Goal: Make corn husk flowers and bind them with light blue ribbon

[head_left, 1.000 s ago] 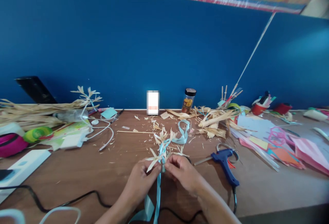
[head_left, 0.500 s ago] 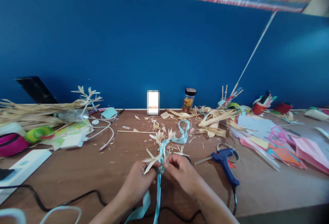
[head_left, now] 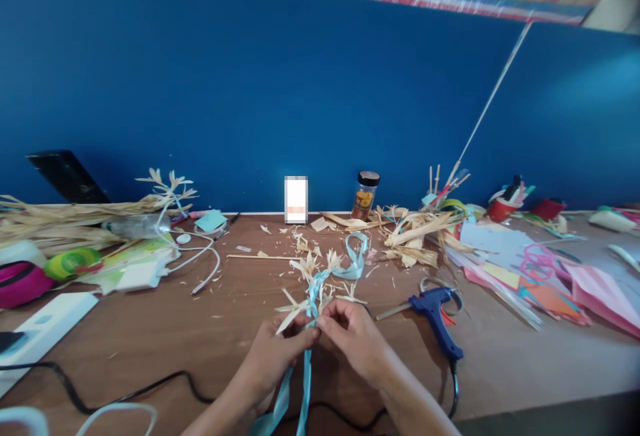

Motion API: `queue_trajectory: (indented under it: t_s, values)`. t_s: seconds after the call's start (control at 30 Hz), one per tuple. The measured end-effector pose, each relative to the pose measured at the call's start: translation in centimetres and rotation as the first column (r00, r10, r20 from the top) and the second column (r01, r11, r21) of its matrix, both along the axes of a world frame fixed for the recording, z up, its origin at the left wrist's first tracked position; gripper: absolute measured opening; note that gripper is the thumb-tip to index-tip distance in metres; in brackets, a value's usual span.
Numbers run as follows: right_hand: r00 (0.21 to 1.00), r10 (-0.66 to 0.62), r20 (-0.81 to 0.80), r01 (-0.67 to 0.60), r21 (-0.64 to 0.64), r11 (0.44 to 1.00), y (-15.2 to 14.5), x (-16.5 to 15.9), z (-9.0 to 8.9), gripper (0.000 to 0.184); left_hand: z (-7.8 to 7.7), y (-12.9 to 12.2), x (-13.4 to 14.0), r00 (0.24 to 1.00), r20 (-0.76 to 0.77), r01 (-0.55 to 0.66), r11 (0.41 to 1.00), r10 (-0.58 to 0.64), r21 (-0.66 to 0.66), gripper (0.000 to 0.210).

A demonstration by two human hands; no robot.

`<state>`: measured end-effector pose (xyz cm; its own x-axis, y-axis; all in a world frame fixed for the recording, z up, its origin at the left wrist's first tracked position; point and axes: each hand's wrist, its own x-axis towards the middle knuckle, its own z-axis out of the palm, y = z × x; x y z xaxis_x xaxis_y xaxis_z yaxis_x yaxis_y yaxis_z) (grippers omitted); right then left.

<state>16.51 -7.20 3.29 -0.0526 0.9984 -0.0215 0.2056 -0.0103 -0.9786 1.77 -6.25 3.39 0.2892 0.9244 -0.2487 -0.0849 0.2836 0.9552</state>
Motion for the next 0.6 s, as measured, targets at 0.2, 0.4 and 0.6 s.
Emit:
queue_trajectory:
  t_s: [0.2, 0.4, 0.6]
  values:
    - [1.000, -0.020, 0.011, 0.020, 0.014, 1.000, 0.0, 0.2, -0.2, 0.021, -0.4, 0.0, 0.2, 0.996, -0.054, -0.068, 0.995, 0.064, -0.078, 0.022]
    - [0.999, -0.019, 0.032, 0.017, 0.037, 0.999, -0.4, 0.6, -0.2, 0.020, -1.0, 0.5, 0.3, 0.995, -0.083, -0.059, 0.998, 0.060, 0.016, 0.022]
    - [0.985, -0.090, 0.148, 0.085, 0.041, 0.996, -3.2, 3.1, 1.1, 0.018, -1.9, 1.1, -0.1, 0.991, -0.074, -0.115, 0.993, 0.113, -0.031, 0.025]
